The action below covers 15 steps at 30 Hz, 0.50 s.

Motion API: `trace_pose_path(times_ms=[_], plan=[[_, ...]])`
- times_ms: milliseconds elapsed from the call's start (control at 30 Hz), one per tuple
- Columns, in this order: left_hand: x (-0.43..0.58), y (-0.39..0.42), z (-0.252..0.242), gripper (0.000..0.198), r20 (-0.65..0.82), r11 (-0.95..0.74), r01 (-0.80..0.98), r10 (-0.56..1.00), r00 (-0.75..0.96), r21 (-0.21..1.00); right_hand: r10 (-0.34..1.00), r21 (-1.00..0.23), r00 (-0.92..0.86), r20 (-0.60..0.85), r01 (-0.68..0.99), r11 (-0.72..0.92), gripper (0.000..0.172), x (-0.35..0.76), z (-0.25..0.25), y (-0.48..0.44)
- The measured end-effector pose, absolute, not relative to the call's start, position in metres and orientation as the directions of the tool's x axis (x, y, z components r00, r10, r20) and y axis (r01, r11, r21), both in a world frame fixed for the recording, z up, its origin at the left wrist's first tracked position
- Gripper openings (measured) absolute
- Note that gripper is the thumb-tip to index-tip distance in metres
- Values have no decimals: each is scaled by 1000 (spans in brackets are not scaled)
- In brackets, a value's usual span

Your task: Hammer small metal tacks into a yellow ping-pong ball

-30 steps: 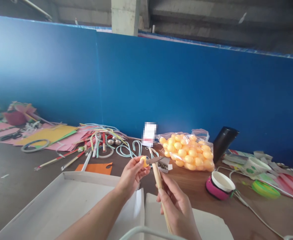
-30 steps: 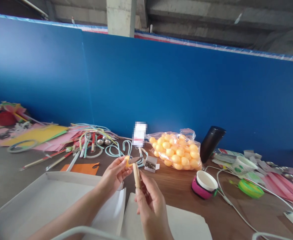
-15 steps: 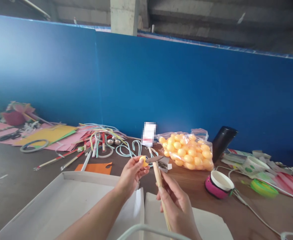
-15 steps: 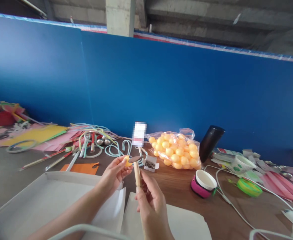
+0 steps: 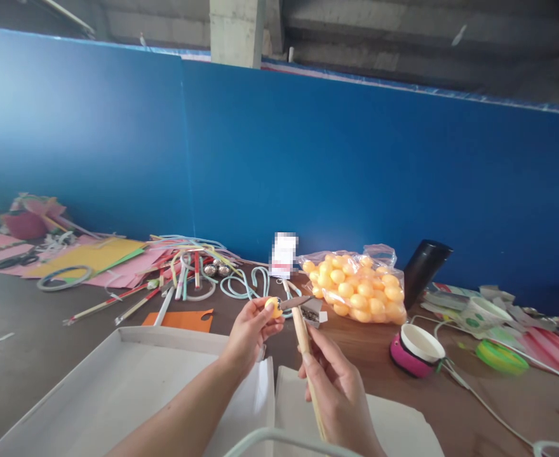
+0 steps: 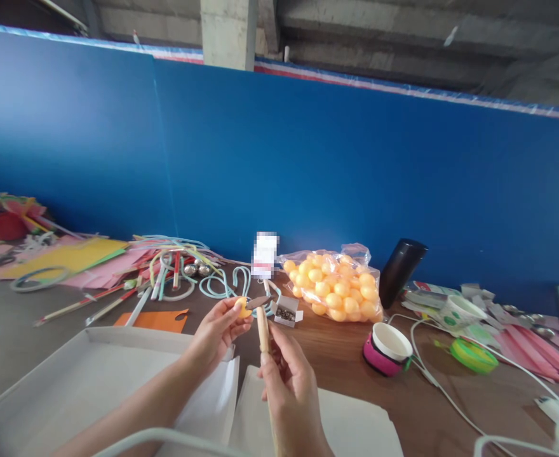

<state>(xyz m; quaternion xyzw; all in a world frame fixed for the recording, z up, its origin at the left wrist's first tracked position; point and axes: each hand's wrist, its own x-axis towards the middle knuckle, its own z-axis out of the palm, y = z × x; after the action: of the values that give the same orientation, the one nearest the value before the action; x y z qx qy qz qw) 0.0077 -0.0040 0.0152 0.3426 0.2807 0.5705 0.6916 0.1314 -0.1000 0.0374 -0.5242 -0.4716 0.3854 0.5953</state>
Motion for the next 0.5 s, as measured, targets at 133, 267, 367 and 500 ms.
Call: trace_pose_path(times_ms=[133, 267, 367, 500], plan=[[8, -3, 14, 29, 4, 101, -581, 984, 177, 808, 954, -984, 243, 179, 50, 172, 47, 131, 37, -100], [8, -3, 14, 29, 3, 98, -575, 985, 172, 812, 962, -987, 220, 158, 51, 151, 49, 133, 35, -99], [8, -4, 14, 29, -6, 102, -572, 986, 168, 814, 966, -987, 204, 161, 55, 153, 49, 134, 35, -99], [8, -4, 14, 29, -2, 95, -571, 987, 162, 815, 964, -988, 219, 153, 51, 145, 49, 134, 36, -99]])
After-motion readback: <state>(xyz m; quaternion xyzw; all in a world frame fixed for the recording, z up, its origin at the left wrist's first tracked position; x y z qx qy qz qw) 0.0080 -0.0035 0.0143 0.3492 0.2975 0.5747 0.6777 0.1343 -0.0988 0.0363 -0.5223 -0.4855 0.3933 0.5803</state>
